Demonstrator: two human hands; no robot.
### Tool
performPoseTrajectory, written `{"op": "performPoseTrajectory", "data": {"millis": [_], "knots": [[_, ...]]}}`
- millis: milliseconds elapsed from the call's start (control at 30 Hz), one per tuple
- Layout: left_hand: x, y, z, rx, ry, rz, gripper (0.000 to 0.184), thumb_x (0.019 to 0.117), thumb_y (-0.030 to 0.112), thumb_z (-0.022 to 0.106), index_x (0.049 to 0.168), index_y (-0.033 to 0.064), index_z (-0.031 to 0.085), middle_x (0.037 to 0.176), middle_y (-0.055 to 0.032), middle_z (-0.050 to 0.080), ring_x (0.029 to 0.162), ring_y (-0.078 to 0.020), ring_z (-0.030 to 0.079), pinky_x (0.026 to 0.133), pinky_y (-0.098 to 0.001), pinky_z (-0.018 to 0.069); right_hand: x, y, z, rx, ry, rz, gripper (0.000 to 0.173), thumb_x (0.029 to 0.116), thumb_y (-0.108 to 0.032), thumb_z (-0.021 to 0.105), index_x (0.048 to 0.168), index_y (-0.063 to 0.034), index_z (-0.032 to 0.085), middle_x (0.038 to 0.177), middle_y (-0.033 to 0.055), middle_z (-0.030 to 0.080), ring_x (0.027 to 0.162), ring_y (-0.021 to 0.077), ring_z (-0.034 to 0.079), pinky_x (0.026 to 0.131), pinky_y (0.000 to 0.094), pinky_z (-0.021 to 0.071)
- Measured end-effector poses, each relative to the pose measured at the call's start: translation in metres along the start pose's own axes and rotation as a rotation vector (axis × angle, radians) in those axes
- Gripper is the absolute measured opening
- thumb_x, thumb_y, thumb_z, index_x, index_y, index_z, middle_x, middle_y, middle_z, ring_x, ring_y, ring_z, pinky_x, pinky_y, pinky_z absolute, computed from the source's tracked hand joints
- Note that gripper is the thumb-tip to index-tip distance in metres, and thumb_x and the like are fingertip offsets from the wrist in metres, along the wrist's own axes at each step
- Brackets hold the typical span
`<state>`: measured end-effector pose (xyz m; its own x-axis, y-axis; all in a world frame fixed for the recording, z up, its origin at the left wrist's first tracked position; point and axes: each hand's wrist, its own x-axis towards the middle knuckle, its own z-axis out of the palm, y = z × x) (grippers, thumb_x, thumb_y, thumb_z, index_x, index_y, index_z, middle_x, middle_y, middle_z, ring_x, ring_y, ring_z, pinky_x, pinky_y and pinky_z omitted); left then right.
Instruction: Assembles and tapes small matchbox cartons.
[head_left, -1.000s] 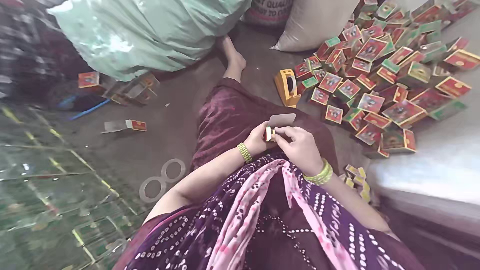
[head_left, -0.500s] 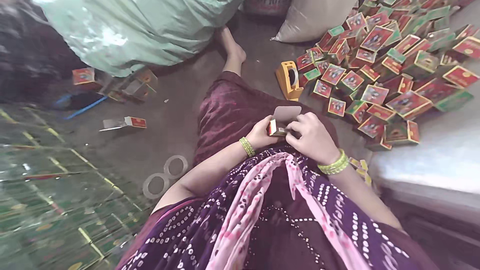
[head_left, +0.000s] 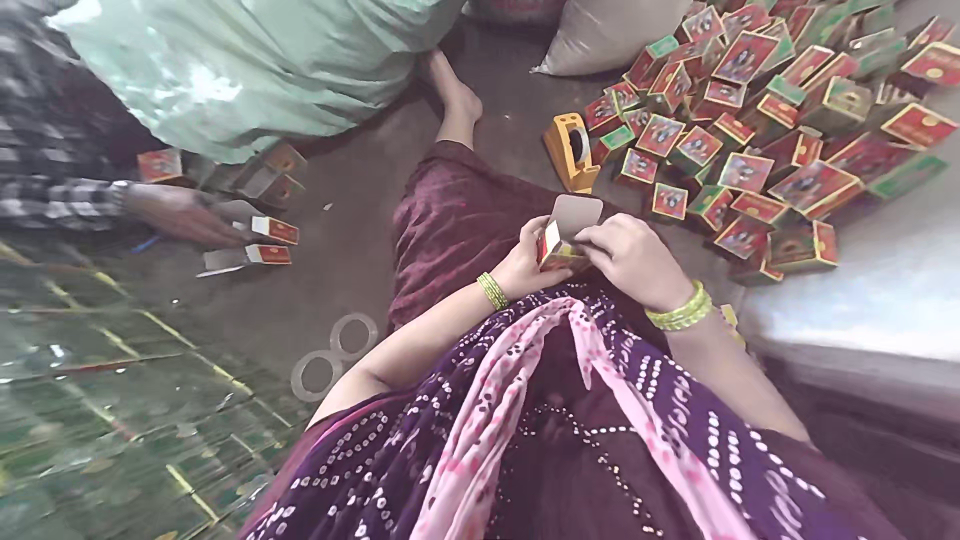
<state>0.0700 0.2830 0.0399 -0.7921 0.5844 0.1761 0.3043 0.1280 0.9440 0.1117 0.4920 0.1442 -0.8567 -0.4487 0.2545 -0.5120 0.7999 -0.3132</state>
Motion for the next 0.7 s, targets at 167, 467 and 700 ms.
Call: {"op": "performPoseTrajectory", "data": {"millis": [167, 467, 700], "knots": [[-0.003, 0.004, -0.001, 0.095, 0.084, 0.060, 0.114, 0.0734, 0.036, 0.091, 0.152, -0.0048, 0.019, 0.132, -0.0191, 0.063, 0.110, -0.0194, 0.069, 0.096, -0.0427, 0.0579, -0.003, -0.001, 0.006, 0.035, 0.043, -0.024, 0.022, 0.0992, -0.012, 0.057, 0.112, -0.0100, 0.075, 0.097, 0.0078, 0.073, 0.098, 0.0282, 0.068, 0.093, 0.0497, 0.0526], [-0.008, 0.003, -0.005, 0.036, 0.065, 0.166, 0.094, 0.0757, 0.034, 0.091, 0.143, -0.0040, 0.037, 0.111, -0.0165, 0.071, 0.104, -0.0179, 0.071, 0.095, -0.0395, 0.0588, 0.007, -0.002, 0.009, 0.073, 0.075, -0.024, 0.019, 0.1002, -0.010, 0.056, 0.107, -0.0109, 0.074, 0.105, 0.0078, 0.072, 0.106, 0.0296, 0.065, 0.093, 0.0525, 0.0511], [-0.011, 0.009, -0.006, 0.010, 0.002, 0.076, 0.087, 0.0751, 0.033, 0.089, 0.141, -0.0008, 0.044, 0.110, -0.0149, 0.071, 0.101, -0.0163, 0.071, 0.094, -0.0396, 0.0582, -0.004, -0.005, 0.003, 0.182, 0.099, -0.234, 0.031, 0.0969, -0.012, 0.050, 0.105, -0.0160, 0.080, 0.113, 0.0037, 0.074, 0.110, 0.0234, 0.063, 0.094, 0.0462, 0.0491]]}}
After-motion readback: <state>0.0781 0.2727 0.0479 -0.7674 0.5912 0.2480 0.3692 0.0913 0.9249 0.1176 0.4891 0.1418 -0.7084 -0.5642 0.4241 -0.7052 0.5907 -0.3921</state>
